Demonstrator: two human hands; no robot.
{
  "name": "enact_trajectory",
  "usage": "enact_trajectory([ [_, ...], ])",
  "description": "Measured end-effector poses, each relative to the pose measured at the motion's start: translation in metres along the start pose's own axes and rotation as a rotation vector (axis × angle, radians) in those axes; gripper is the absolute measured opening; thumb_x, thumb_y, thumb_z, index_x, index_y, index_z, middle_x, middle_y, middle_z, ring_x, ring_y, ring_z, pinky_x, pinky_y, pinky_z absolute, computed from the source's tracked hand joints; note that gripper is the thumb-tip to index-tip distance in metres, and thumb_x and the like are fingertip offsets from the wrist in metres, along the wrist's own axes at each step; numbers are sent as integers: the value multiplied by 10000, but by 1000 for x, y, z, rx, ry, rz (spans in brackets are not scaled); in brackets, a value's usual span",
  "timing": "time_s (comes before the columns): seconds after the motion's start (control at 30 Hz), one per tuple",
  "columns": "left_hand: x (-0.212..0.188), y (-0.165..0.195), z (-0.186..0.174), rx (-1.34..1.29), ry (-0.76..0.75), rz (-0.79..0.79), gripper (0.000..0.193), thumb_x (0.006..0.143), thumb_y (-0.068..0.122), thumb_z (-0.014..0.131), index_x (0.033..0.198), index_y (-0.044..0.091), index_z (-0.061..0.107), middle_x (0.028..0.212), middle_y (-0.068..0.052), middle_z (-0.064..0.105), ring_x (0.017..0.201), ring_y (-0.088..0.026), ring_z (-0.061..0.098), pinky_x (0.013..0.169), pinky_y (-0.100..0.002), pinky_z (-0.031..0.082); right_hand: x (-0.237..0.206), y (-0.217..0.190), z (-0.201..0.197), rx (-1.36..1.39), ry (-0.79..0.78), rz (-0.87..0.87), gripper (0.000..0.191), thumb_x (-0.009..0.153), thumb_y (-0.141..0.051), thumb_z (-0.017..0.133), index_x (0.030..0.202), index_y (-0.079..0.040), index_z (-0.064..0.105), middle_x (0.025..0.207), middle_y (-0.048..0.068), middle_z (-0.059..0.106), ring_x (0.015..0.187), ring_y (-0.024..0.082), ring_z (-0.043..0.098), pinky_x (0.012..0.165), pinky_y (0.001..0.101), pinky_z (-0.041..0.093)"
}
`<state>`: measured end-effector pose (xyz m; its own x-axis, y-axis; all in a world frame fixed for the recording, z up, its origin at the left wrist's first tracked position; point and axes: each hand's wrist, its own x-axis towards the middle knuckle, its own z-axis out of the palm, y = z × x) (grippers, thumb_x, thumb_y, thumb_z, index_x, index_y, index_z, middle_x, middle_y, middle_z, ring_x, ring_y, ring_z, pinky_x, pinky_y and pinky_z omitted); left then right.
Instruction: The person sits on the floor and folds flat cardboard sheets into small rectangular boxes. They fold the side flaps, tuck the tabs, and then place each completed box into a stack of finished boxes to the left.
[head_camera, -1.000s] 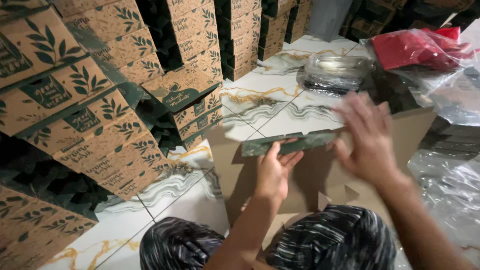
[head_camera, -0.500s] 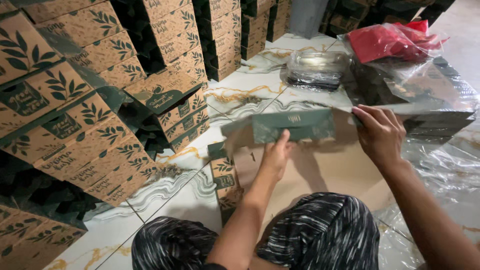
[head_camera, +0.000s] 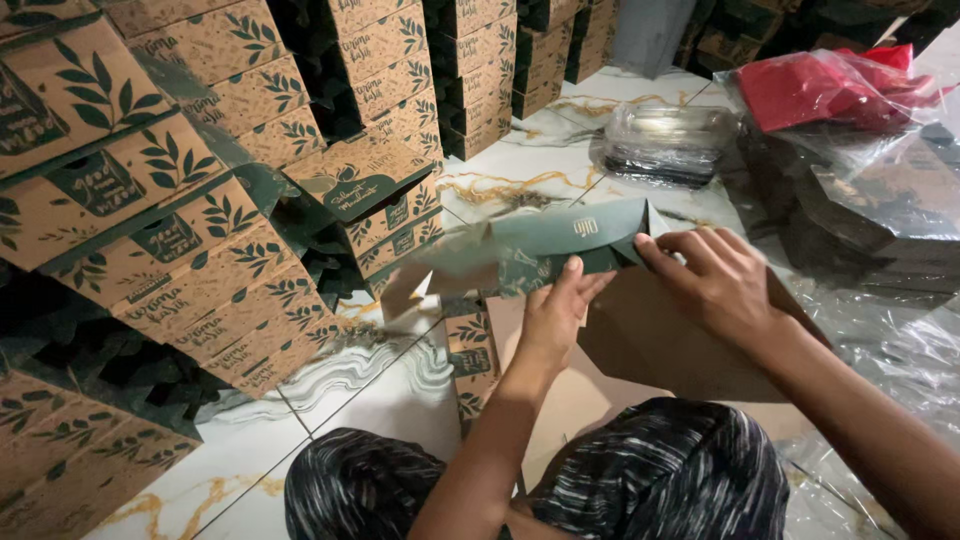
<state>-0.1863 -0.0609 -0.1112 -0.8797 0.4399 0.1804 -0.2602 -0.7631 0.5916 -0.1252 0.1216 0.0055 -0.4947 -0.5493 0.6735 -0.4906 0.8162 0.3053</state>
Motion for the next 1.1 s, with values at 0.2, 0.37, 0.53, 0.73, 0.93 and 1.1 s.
enact_trajectory([
  [0.2, -4, -5, 3, 70, 184, 165, 488, 1039, 231, 528, 1411, -73, 442, 1337, -199, 588, 1226, -343, 609, 1115, -494, 481, 11, -17, 25, 76, -8, 70, 567, 759, -101, 703, 1326, -97, 677, 1069, 69, 675, 914, 261, 669, 742, 392, 545],
  [0.37, -8, 15, -6, 99, 112, 221, 470, 1071, 235, 513, 1384, -114, 480, 1329, -230, 621, 1240, -349, 625, 1136, -474, 478, 12, -26, 24, 339, 43, 156, 386, 835, -2, 706, 1216, -35, 651, 1163, 106, 680, 1035, 309, 698, 838, 406, 572],
  [0.53, -6, 7, -9, 258, 180, 188, 520, 1082, 308, 473, 1354, -130, 538, 1329, -238, 646, 1263, -314, 636, 1148, -426, 461, 20, -31, 28, 326, 120, 111, 394, 782, 10, 717, 1174, 18, 687, 1134, 150, 700, 1005, 332, 713, 812, 410, 588],
  [0.73, -4, -4, -23, 417, 257, 131, 601, 1091, 405, 414, 1349, -112, 581, 1364, -247, 648, 1286, -289, 619, 1146, -392, 440, 37, -53, 40, 387, 47, 192, 374, 875, -52, 702, 1242, 10, 666, 1282, 183, 667, 1162, 362, 676, 960, 415, 559],
  [0.93, -2, -14, -57, 562, 107, 260, 560, 1150, 424, 377, 1352, -66, 555, 1303, -147, 633, 1203, -230, 603, 1073, -359, 471, 53, -93, 17, 518, 185, 175, 666, 853, -253, 703, 1415, 34, 490, 1432, 286, 493, 1288, 454, 538, 1076, 506, 443],
  [1.1, -5, -27, -76, 443, -190, 293, 463, 1198, 412, 459, 1343, -25, 503, 1214, -110, 577, 1125, -219, 591, 1030, -372, 537, 65, -116, 12, 479, 236, 8, 408, 861, -134, 723, 1254, -68, 632, 1327, 140, 645, 1252, 336, 659, 1107, 518, 503],
])
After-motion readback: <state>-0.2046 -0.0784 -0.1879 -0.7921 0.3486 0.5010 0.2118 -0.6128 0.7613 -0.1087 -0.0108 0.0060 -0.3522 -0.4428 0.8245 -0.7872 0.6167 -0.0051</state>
